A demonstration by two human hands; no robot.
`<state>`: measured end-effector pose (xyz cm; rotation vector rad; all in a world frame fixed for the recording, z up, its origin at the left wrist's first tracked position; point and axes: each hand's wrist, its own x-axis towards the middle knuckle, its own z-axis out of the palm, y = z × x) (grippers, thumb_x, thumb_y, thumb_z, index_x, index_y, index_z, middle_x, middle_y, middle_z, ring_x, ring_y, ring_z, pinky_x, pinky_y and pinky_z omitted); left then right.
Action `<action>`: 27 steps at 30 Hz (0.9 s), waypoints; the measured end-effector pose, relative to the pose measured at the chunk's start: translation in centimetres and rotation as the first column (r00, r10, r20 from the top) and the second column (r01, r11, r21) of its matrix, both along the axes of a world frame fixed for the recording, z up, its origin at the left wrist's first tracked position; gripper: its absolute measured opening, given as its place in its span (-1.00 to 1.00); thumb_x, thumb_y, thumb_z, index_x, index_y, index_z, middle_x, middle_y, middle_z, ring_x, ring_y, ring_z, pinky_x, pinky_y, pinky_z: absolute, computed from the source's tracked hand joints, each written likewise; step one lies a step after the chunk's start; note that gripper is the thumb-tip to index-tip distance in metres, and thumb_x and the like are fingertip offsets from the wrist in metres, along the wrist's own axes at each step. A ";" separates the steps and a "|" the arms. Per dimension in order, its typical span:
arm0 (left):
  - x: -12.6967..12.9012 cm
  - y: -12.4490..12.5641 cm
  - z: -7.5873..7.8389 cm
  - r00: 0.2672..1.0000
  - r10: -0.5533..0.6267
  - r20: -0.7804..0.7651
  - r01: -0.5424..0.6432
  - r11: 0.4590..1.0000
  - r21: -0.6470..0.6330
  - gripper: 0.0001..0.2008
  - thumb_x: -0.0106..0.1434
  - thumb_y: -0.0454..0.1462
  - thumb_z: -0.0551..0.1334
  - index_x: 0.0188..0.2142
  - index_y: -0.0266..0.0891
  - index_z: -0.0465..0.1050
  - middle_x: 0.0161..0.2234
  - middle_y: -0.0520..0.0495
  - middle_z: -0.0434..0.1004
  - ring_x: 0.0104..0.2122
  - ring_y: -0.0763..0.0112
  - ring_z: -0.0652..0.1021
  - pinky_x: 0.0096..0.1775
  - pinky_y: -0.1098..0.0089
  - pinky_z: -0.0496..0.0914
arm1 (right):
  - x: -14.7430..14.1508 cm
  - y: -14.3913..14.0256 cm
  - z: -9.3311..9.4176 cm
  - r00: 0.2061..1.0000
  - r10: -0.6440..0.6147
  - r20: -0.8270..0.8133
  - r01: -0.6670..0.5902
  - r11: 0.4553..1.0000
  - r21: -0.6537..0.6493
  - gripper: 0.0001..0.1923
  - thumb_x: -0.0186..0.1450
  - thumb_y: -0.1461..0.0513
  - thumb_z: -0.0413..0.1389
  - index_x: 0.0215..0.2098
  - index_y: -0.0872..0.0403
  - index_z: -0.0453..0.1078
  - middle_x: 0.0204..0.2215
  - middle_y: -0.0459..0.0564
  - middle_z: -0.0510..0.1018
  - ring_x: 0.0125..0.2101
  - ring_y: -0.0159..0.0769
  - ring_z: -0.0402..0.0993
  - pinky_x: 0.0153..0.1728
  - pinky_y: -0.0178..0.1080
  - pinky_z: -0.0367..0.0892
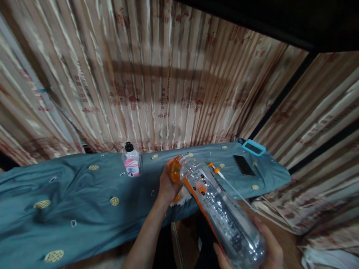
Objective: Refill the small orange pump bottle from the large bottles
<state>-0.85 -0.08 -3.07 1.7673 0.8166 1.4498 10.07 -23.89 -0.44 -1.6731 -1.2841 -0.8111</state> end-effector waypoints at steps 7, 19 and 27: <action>-0.7 0.0 1.6 0.992 -0.018 -0.122 0.010 0.998 -0.067 -0.53 0.04 -0.21 0.37 -0.05 -0.19 0.33 -0.11 -0.07 0.58 -0.16 0.23 0.61 -0.07 0.22 0.50 | -1.9 0.4 1.1 0.974 -0.124 -0.189 0.122 0.992 -0.023 -0.07 0.13 -0.12 0.23 0.30 0.19 0.14 -0.12 0.24 0.57 -0.23 0.09 0.62 -0.34 -0.03 0.54; 0.3 0.6 2.0 0.970 0.080 -0.232 -0.099 0.992 -0.073 -0.56 0.05 -0.16 0.36 -0.10 -0.22 0.32 -0.21 -0.16 0.61 -0.22 0.05 0.64 -0.16 0.06 0.54 | -2.1 0.3 1.0 0.963 -0.138 -0.234 0.131 0.990 -0.043 -0.05 0.11 -0.17 0.22 0.29 0.21 0.15 -0.11 0.24 0.57 -0.21 0.06 0.62 -0.29 -0.05 0.54; 0.5 0.8 1.7 0.981 0.078 -0.179 -0.083 0.996 -0.019 -0.51 0.05 -0.27 0.37 0.00 -0.20 0.39 -0.04 -0.16 0.60 -0.05 0.11 0.61 0.04 0.08 0.50 | -2.5 0.7 1.3 0.967 -0.138 -0.216 0.134 0.990 -0.035 -0.06 0.15 -0.13 0.20 0.30 0.25 0.12 -0.13 0.30 0.55 -0.22 0.15 0.62 -0.31 -0.01 0.54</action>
